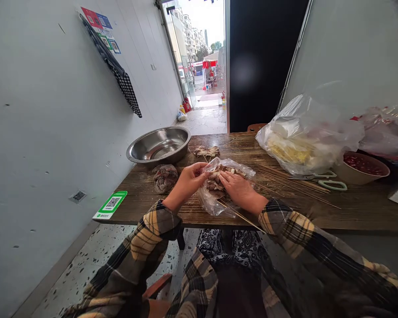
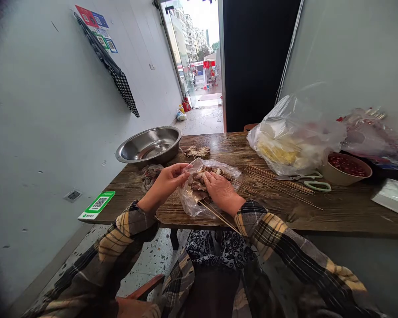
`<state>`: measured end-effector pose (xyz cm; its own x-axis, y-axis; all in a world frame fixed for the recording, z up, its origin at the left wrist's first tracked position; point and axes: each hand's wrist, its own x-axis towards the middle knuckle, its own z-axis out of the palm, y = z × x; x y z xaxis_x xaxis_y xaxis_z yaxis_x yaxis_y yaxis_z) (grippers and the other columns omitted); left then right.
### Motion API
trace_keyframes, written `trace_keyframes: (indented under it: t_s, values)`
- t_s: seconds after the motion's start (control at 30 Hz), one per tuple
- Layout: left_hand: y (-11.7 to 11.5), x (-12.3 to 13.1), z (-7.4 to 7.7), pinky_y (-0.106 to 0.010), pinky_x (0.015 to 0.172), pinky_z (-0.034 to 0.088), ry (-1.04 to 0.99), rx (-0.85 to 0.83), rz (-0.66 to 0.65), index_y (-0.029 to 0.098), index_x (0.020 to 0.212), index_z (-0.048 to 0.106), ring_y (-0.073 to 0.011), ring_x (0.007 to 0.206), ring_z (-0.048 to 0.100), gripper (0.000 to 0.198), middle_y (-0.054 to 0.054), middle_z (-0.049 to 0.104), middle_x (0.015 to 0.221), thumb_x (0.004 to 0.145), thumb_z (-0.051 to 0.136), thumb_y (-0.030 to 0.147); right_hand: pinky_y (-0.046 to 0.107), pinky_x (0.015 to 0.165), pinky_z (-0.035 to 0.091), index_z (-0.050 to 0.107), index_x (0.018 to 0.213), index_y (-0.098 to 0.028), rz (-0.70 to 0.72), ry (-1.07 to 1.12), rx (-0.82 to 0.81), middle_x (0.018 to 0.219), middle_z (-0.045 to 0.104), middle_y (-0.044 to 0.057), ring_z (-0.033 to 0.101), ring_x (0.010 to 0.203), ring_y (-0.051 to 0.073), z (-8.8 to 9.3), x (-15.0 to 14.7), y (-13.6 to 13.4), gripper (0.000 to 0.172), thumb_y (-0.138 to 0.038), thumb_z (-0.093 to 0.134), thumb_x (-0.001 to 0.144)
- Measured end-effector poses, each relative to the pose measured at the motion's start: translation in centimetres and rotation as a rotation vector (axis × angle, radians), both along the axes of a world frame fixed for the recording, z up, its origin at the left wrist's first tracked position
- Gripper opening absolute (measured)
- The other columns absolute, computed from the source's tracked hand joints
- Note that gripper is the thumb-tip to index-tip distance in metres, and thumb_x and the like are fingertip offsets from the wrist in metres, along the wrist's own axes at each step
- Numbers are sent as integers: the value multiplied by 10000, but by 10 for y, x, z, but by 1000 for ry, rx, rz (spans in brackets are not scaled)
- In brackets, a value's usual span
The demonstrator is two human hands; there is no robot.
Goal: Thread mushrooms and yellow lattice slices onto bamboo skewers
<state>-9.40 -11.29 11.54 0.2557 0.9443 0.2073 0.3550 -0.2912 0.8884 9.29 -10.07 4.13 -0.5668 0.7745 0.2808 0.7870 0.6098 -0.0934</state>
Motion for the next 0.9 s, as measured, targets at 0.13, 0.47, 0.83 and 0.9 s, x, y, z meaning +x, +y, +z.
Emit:
trace_keyframes:
  t_s: [0.13,0.47,0.83,0.9]
  values:
    - [-3,-6,-3,-236,584,395,-6,-19,-11,105,1121,639,-101,620,482,440,-7,593,725,785,655,388,427,1098,380,499,1378,-44,6,69,6,1437,490,209,465,1333,268,11,8,-6,474,-80,399,916]
    - [29,-39,-59,-226,504,394,-313,-156,148,118,974,638,-88,519,497,496,-10,596,691,820,533,578,359,879,509,674,1172,-158,-95,527,27,1121,718,107,663,1012,232,58,71,9,366,-326,442,944]
    - [126,-33,-99,-238,583,388,171,16,305,105,891,697,-122,613,533,216,-22,630,663,803,546,233,266,624,476,744,985,-127,-109,472,-381,857,756,75,659,739,190,42,35,129,344,-346,519,846]
    - [141,-28,-105,-251,606,392,195,7,317,103,873,704,-132,634,544,211,-41,651,689,813,553,236,244,599,461,750,941,-128,-103,433,-482,801,743,54,643,702,171,30,22,150,314,-333,541,828]
